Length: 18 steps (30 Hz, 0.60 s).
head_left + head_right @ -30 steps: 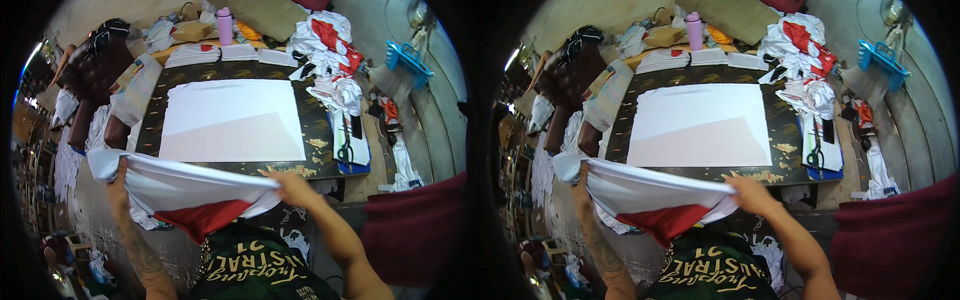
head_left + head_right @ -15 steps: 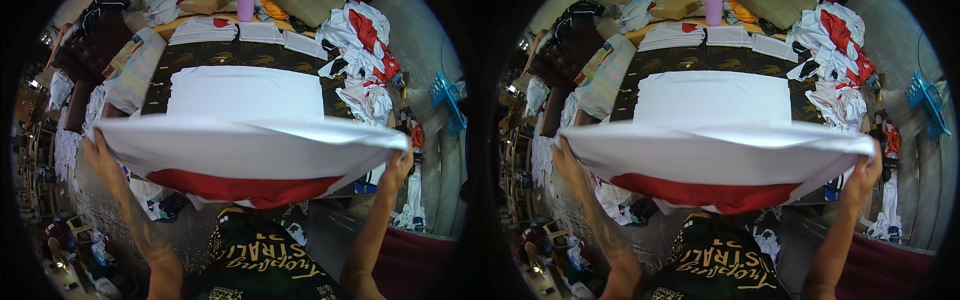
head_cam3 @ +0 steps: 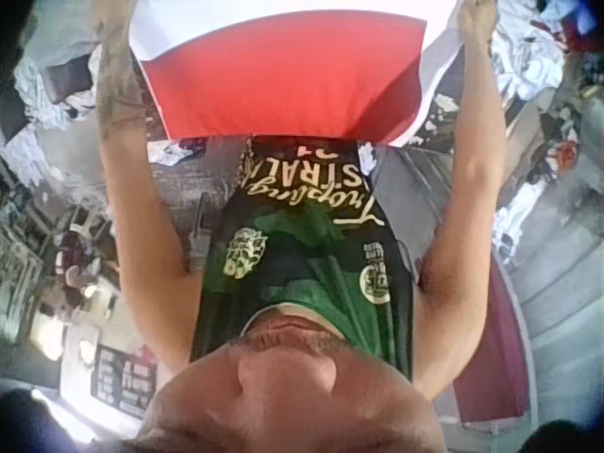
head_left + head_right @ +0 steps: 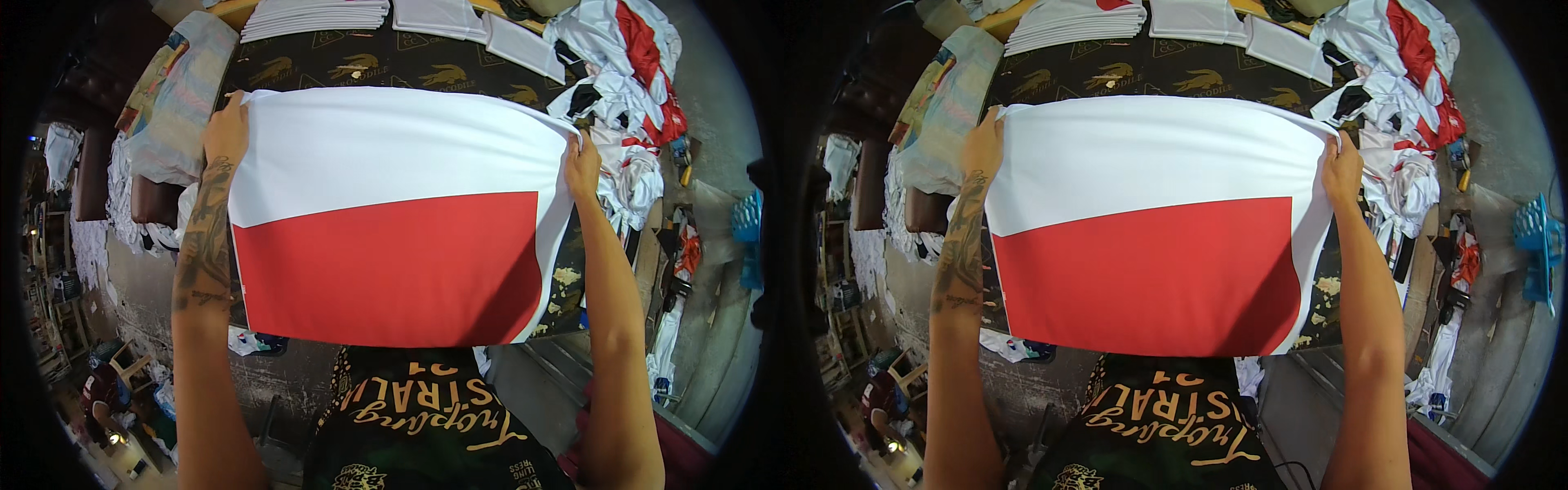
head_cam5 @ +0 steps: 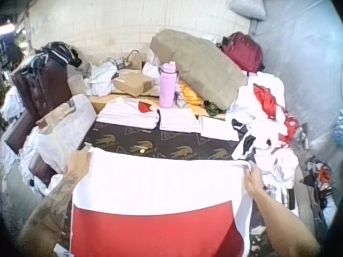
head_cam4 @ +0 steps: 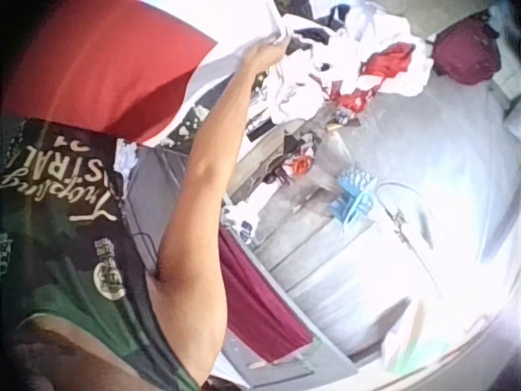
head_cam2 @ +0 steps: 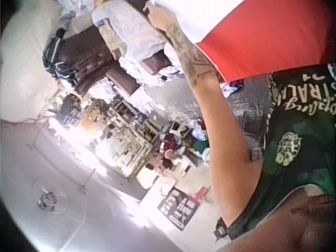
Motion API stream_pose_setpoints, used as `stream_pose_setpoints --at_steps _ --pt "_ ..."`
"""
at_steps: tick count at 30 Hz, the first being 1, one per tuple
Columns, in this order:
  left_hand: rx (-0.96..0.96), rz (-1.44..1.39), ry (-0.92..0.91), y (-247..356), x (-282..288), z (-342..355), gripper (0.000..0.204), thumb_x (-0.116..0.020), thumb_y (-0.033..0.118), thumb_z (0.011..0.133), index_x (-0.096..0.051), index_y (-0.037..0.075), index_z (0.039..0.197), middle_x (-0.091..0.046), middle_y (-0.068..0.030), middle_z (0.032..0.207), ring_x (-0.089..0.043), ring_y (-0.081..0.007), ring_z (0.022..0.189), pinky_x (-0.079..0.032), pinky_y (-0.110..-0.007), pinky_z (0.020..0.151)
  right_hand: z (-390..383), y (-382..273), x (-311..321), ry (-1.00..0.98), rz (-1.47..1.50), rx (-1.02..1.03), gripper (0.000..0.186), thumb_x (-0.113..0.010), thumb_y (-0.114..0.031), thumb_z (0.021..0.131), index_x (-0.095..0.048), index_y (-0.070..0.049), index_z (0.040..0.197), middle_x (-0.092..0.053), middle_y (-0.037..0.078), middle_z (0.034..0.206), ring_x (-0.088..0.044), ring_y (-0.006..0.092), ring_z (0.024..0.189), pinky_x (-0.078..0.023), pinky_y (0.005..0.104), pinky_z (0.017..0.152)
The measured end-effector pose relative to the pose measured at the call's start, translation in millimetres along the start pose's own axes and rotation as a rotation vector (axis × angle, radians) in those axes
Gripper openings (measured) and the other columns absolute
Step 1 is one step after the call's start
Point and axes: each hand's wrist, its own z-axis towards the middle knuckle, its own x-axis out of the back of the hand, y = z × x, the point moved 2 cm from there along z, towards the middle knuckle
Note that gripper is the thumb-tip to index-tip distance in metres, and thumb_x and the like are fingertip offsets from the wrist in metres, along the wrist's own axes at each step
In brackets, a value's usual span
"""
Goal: The person repeatedly cuts red and white fabric pieces with scissors, folds them, and stacks them on a table. The person handles the fabric and scissors throughout, creating a growing pile of cut pieces.
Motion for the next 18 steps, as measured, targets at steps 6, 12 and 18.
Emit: stream_pose_setpoints --at_steps 6,12,18 --pt "-0.354 0.139 -0.11 -14 -44 33 0.02 -0.065 0.026 0.098 -0.067 0.011 0.111 -0.072 -0.013 0.099 -0.072 -0.0369 0.095 -0.056 -0.053 0.08 10 8 -46 -0.331 -0.148 -0.182 0.034 -0.065 -0.027 0.103 -0.065 -0.003 0.127 -0.07 0.032 0.114 -0.066 0.0522 0.108 -0.051 0.0562 0.091" --pt "-0.164 -0.283 0.038 25 -3 -82 0.026 -0.068 0.017 0.098 -0.062 0.005 0.12 -0.062 -0.0164 0.115 -0.061 -0.0368 0.11 -0.048 -0.053 0.093 -67 -50 8 -0.238 -0.16 0.296 0.043 -0.073 -0.008 0.092 -0.061 -0.006 0.133 -0.06 0.021 0.132 -0.056 0.0445 0.122 -0.048 0.049 0.103" --pt "0.097 -0.208 -0.322 -12 49 -369 0.023 -0.06 0.014 0.1 -0.062 0.001 0.119 -0.061 -0.022 0.113 -0.06 -0.0406 0.113 -0.046 -0.053 0.101 -314 -51 104 -0.932 0.107 0.351 0.032 -0.067 0.001 0.087 -0.069 -0.007 0.117 -0.064 0.016 0.12 -0.061 0.0396 0.113 -0.053 0.0466 0.095"
